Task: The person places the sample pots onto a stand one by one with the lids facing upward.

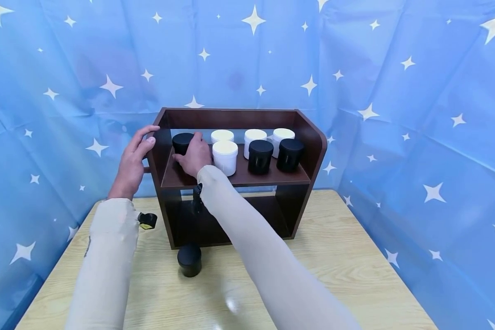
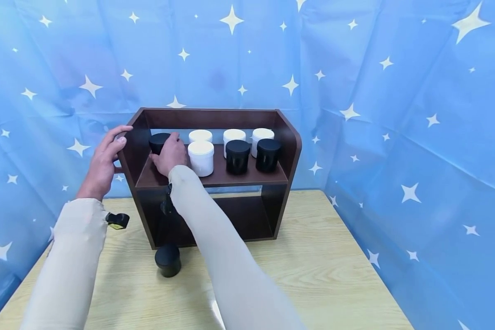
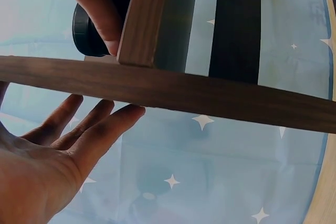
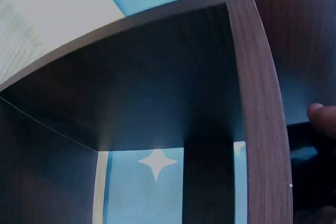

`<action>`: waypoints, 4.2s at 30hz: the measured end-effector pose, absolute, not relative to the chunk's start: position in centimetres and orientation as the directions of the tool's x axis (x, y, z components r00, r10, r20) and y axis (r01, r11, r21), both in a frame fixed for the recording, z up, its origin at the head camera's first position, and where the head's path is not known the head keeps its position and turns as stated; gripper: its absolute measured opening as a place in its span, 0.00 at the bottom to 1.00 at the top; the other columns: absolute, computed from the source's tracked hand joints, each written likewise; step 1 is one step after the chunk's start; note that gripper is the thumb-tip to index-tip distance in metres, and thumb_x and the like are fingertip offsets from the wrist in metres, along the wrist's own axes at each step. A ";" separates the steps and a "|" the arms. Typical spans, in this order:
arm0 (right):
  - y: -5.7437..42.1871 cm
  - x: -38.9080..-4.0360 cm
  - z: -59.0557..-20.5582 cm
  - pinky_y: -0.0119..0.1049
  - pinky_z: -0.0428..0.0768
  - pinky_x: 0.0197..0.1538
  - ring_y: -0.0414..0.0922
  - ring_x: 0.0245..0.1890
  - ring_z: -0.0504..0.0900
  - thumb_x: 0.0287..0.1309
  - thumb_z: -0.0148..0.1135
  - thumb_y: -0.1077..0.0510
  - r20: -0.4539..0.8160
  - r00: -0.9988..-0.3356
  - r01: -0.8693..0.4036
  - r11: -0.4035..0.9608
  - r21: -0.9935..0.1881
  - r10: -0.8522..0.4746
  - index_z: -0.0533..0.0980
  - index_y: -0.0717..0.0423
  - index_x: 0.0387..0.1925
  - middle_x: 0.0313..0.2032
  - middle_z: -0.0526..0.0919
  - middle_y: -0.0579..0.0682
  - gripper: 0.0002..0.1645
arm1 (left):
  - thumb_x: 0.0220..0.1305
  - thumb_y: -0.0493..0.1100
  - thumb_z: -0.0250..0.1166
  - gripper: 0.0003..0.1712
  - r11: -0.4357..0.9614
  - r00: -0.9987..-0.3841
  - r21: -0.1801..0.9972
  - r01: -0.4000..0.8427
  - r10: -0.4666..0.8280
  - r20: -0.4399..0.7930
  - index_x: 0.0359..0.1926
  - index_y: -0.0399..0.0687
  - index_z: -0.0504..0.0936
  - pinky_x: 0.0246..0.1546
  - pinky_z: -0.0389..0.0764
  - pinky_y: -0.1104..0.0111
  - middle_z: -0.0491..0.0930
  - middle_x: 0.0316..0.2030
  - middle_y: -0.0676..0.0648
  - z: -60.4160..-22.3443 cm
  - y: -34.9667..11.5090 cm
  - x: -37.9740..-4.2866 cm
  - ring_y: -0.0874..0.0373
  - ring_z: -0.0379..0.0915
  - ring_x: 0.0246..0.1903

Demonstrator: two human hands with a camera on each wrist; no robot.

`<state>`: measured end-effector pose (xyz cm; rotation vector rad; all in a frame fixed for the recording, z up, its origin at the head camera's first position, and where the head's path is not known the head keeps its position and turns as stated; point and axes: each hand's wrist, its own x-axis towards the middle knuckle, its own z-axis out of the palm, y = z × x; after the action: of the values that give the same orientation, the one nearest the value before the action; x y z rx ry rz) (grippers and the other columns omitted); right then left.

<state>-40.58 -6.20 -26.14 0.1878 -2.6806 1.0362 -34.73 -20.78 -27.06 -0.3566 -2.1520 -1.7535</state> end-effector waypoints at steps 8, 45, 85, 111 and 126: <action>-6.6 -40.9 -26.1 0.42 0.80 0.63 0.48 0.56 0.81 0.57 0.72 0.43 0.272 -0.962 -0.189 0.752 -0.631 -0.013 0.58 0.52 0.68 0.61 0.77 0.54 0.46 | 0.76 0.63 0.43 0.28 0.210 -0.909 0.890 0.404 -0.021 0.417 0.73 0.69 0.64 0.60 0.69 0.33 0.57 0.76 0.52 -27.1 -20.9 -34.5 0.47 0.65 0.62; -5.0 -38.1 -24.7 0.37 0.68 0.74 0.46 0.72 0.67 0.58 0.69 0.39 0.562 -0.814 -0.491 0.689 -0.533 -0.146 0.50 0.52 0.78 0.76 0.60 0.52 0.57 | 0.76 0.64 0.42 0.26 0.198 -0.910 0.894 0.403 -0.015 0.414 0.70 0.74 0.65 0.60 0.65 0.28 0.54 0.77 0.52 -27.2 -20.8 -34.5 0.42 0.62 0.66; 0.5 -31.8 -27.2 0.31 0.73 0.68 0.53 0.70 0.72 0.53 0.73 0.69 0.666 -0.494 -0.768 -0.079 -0.636 -0.559 0.57 0.61 0.72 0.68 0.72 0.62 0.50 | 0.76 0.64 0.41 0.29 0.208 -0.907 0.893 0.400 -0.048 0.418 0.73 0.70 0.63 0.59 0.68 0.34 0.58 0.75 0.50 -26.9 -20.9 -34.8 0.47 0.65 0.62; 2.0 -30.5 -38.6 0.37 0.74 0.69 0.44 0.68 0.74 0.48 0.76 0.68 0.473 -0.605 -0.596 -0.030 -0.803 -0.641 0.63 0.49 0.70 0.66 0.75 0.55 0.49 | 0.76 0.64 0.44 0.28 0.186 -0.897 0.887 0.424 -0.052 0.440 0.72 0.69 0.65 0.56 0.71 0.42 0.63 0.72 0.46 -27.0 -20.4 -34.8 0.47 0.67 0.60; 1.4 -30.7 -44.7 0.40 0.73 0.70 0.42 0.68 0.73 0.43 0.82 0.55 0.337 -0.726 -0.536 0.187 -0.823 -0.599 0.66 0.43 0.68 0.66 0.75 0.43 0.50 | 0.76 0.63 0.43 0.27 0.181 -0.907 0.897 0.404 -0.051 0.418 0.72 0.71 0.65 0.55 0.72 0.46 0.62 0.72 0.49 -26.8 -20.2 -35.0 0.50 0.67 0.60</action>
<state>-30.66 1.38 -44.71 1.1812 -2.4663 1.6664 -35.01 -20.15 -26.77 -0.3337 -2.1104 -1.7761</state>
